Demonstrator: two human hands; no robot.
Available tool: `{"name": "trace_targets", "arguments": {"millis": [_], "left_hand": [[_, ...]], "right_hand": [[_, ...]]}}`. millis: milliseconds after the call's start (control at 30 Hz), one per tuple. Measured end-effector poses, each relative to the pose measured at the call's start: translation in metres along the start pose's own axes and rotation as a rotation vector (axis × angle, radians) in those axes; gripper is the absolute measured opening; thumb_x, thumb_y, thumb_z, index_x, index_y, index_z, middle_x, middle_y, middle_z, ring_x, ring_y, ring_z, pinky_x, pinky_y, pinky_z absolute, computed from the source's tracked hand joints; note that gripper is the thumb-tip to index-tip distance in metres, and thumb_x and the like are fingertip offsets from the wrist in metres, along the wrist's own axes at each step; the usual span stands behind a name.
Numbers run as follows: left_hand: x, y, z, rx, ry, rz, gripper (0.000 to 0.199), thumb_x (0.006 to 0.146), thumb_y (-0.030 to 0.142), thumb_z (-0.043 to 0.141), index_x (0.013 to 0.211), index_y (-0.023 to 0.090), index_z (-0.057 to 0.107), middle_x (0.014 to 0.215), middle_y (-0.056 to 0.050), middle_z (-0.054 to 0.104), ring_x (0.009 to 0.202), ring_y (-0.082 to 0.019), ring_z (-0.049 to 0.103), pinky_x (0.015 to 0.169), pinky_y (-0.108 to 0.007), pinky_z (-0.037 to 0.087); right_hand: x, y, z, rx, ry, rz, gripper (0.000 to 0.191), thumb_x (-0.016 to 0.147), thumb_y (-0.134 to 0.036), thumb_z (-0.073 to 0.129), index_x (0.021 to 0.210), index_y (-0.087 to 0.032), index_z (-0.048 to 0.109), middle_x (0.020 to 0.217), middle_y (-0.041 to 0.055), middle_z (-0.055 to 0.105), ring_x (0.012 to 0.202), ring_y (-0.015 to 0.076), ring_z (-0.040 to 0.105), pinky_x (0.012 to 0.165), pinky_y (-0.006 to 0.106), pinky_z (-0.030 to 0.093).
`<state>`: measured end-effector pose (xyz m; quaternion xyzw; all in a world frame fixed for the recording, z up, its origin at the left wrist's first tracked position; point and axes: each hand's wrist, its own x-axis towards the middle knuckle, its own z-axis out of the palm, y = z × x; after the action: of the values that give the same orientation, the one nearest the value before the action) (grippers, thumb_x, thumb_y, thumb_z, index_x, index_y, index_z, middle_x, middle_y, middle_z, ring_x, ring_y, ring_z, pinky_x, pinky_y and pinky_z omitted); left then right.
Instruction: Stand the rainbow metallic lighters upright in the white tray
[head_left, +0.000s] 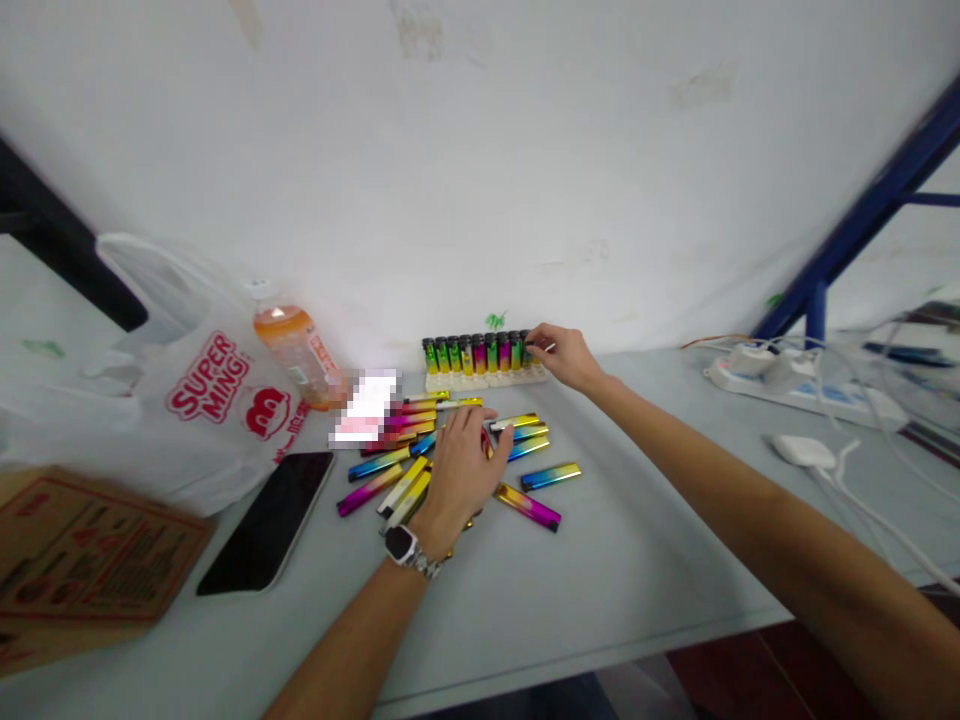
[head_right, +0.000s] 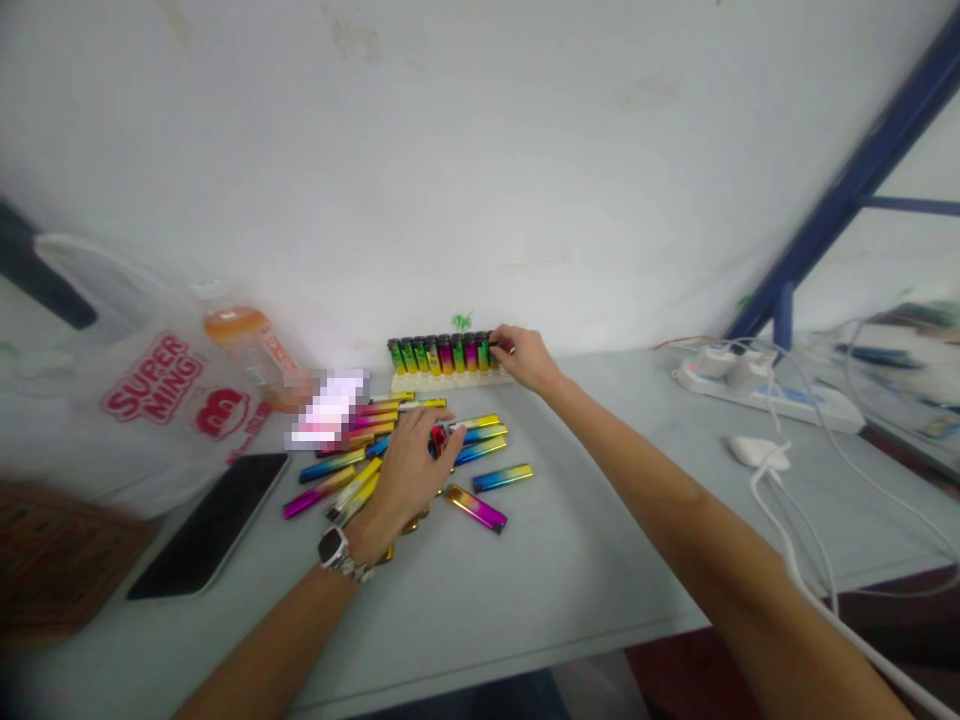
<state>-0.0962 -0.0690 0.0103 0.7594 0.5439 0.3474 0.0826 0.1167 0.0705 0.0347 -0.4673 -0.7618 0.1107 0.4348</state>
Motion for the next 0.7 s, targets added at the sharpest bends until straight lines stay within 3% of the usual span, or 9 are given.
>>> {"name": "trace_targets", "arguments": {"millis": [267,367,533,700], "left_hand": [[0.001,0.001,0.001,0.024,0.002,-0.01,0.021,0.094,0.037,0.056,0.101,0.02,0.064,0.105,-0.008,0.065,0.105,-0.027,0.058,0.096,-0.043,0.045],[0.001,0.001,0.001,0.023,0.001,-0.011,0.02,0.093,0.037,0.056,0.099,0.02,0.064,0.104,-0.008,0.065,0.105,-0.027,0.057,0.095,-0.043,0.045],[0.0,0.0,0.002,0.024,-0.005,-0.021,0.02,0.093,0.037,0.057,0.098,0.02,0.066,0.102,-0.008,0.065,0.103,-0.028,0.057,0.094,-0.044,0.045],[0.0,-0.001,0.002,0.025,-0.009,-0.011,0.021,0.093,0.038,0.056,0.098,0.02,0.066,0.102,-0.008,0.064,0.103,-0.027,0.057,0.094,-0.044,0.045]], "right_hand": [[0.012,0.016,-0.004,0.016,-0.093,0.001,0.012,0.081,-0.017,0.066,0.091,-0.015,0.073,0.08,0.0028,0.073,0.071,0.0154,0.064,0.073,0.028,0.052],[0.013,0.018,-0.003,-0.03,-0.067,-0.001,0.015,0.082,-0.017,0.067,0.093,-0.015,0.076,0.088,0.0054,0.07,0.075,0.0161,0.064,0.077,0.03,0.052],[0.003,0.019,0.005,-0.208,0.016,-0.023,0.029,0.087,-0.025,0.063,0.111,-0.019,0.077,0.099,0.0083,0.056,0.086,0.0196,0.061,0.086,0.034,0.051],[-0.009,0.014,0.005,-0.327,-0.037,0.036,0.039,0.094,-0.027,0.053,0.129,-0.022,0.069,0.102,0.009,0.049,0.091,0.0216,0.059,0.092,0.036,0.049]]}}
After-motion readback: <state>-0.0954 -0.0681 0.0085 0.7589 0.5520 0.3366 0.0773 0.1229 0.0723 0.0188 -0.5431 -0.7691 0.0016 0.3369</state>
